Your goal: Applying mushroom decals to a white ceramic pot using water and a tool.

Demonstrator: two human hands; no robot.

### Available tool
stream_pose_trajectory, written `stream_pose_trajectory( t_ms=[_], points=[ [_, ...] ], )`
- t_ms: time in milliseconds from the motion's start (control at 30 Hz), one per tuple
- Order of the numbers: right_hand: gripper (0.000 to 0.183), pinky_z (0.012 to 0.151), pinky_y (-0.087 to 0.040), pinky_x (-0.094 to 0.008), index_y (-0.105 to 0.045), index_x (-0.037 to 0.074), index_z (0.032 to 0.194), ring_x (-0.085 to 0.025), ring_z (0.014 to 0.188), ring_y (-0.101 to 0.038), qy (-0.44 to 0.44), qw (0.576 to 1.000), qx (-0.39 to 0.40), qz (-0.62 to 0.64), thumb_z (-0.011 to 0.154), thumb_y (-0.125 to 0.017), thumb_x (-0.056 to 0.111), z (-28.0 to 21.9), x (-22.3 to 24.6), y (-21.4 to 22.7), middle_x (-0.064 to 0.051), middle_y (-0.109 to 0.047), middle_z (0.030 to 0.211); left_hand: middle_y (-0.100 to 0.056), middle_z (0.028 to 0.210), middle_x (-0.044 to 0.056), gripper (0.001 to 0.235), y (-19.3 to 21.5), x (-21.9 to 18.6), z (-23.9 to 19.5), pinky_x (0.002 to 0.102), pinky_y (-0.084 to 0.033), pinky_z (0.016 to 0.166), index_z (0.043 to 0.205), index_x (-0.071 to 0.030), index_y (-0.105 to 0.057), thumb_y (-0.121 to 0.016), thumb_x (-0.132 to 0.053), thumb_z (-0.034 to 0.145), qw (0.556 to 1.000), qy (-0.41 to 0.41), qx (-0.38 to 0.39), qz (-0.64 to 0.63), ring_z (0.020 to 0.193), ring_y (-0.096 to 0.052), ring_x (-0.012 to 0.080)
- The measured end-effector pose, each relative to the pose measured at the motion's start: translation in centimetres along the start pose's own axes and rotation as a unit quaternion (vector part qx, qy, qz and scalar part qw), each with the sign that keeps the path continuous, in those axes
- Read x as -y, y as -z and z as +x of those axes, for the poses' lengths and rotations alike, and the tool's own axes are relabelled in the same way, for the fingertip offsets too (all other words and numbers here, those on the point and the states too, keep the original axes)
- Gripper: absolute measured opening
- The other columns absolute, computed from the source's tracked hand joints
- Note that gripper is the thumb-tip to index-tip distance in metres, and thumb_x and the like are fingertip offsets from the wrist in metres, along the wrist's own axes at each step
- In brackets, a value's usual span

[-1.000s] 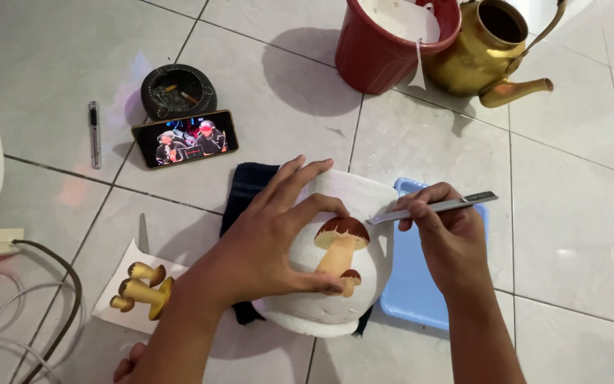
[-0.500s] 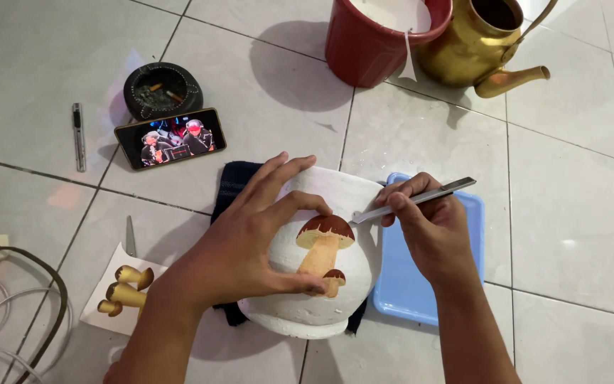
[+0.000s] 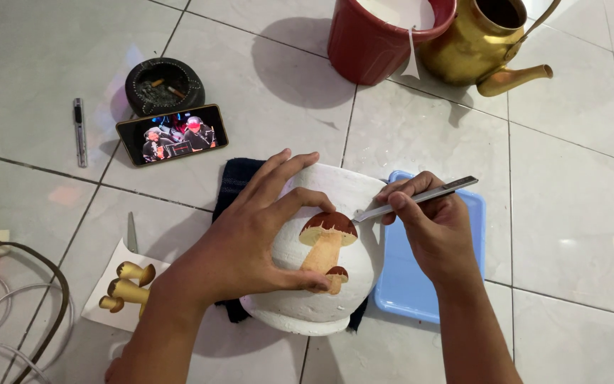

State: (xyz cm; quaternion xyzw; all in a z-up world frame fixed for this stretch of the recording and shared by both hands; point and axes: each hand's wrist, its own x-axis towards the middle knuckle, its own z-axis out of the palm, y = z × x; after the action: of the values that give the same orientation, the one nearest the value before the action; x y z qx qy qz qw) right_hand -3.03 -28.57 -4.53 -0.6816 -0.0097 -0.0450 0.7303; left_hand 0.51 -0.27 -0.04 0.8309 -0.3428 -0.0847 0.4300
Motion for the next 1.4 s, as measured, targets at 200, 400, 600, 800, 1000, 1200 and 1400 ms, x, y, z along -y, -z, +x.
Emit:
stream_pose_trajectory(
  t_ms=[200, 400, 600, 800, 1000, 1200, 1400],
  points=[
    [0.014, 0.08, -0.054, -0.029, -0.061, 0.004, 0.098, -0.015, 0.093, -0.066, 0.016, 0.999, -0.004, 0.029, 0.102, -0.069, 0.014, 0.0, -0.2, 0.3, -0.014, -0.072, 0.103, -0.031, 0.163, 0.006, 0.077, 0.0, 0.0, -0.1, 0.054, -0.027, 0.119, 0.122, -0.024, -0.065, -0.095, -0.052, 0.056, 1.0, -0.001, -0.001, -0.005, 0.156, -0.017, 0.0366],
    [0.011, 0.082, -0.053, -0.029, -0.06, 0.004, 0.1, -0.016, 0.097, -0.067, 0.018, 0.997, -0.036, 0.064, 0.103, -0.068, 0.012, -0.1, -0.8, 1.5, -0.014, -0.072, 0.103, -0.031, 0.163, 0.005, 0.077, 0.1, -0.1, -0.1, 0.054, -0.027, 0.119, 0.121, -0.023, -0.065, -0.095, -0.05, 0.055, 1.0, 0.002, 0.001, -0.005, 0.156, -0.017, 0.036],
    [0.012, 0.082, -0.055, -0.03, -0.06, 0.004, 0.099, -0.017, 0.094, -0.066, 0.038, 0.996, -0.065, 0.054, 0.103, -0.068, 0.011, -0.8, -0.1, 0.4, -0.015, -0.072, 0.104, -0.031, 0.164, 0.006, 0.075, 0.1, -0.1, -0.2, 0.052, -0.028, 0.12, 0.121, -0.022, -0.065, -0.095, -0.049, 0.057, 1.0, -0.004, -0.002, -0.009, 0.156, -0.018, 0.0361],
    [0.015, 0.082, -0.056, -0.032, -0.058, 0.004, 0.096, -0.017, 0.089, -0.065, 0.041, 0.998, -0.053, -0.009, 0.102, -0.07, 0.013, -0.9, 0.4, -0.9, -0.014, -0.072, 0.102, -0.031, 0.163, 0.006, 0.075, 0.0, -0.3, -0.1, 0.052, -0.027, 0.119, 0.12, -0.023, -0.065, -0.095, -0.05, 0.057, 1.0, -0.003, -0.005, -0.006, 0.155, -0.017, 0.0365],
    [0.015, 0.086, -0.054, -0.031, -0.059, 0.004, 0.099, -0.017, 0.093, -0.065, 0.043, 0.997, -0.051, 0.037, 0.104, -0.069, 0.015, -0.6, -0.5, -0.7, -0.014, -0.072, 0.102, -0.031, 0.163, 0.006, 0.076, 0.0, -0.5, 0.0, 0.052, -0.026, 0.12, 0.12, -0.023, -0.066, -0.095, -0.051, 0.056, 1.0, 0.0, -0.002, 0.0, 0.155, -0.017, 0.0359],
    [0.013, 0.091, -0.054, -0.031, -0.059, 0.004, 0.101, -0.017, 0.097, -0.066, 0.03, 0.993, -0.062, 0.094, 0.105, -0.066, 0.014, -0.5, -0.6, -1.0, -0.014, -0.072, 0.103, -0.029, 0.163, 0.005, 0.077, 0.1, -0.6, 0.0, 0.052, -0.026, 0.119, 0.12, -0.024, -0.066, -0.096, -0.051, 0.055, 1.0, 0.01, 0.007, 0.001, 0.155, -0.016, 0.0351],
    [0.012, 0.092, -0.052, -0.03, -0.059, 0.005, 0.1, -0.016, 0.095, -0.064, 0.014, 0.985, -0.091, 0.145, 0.107, -0.064, 0.014, -0.5, -1.2, -0.6, -0.013, -0.071, 0.102, -0.026, 0.166, 0.007, 0.076, 0.1, -0.7, -0.2, 0.052, -0.026, 0.119, 0.122, -0.024, -0.064, -0.094, -0.051, 0.058, 1.0, 0.005, 0.005, -0.001, 0.156, -0.013, 0.036]
  ],
)
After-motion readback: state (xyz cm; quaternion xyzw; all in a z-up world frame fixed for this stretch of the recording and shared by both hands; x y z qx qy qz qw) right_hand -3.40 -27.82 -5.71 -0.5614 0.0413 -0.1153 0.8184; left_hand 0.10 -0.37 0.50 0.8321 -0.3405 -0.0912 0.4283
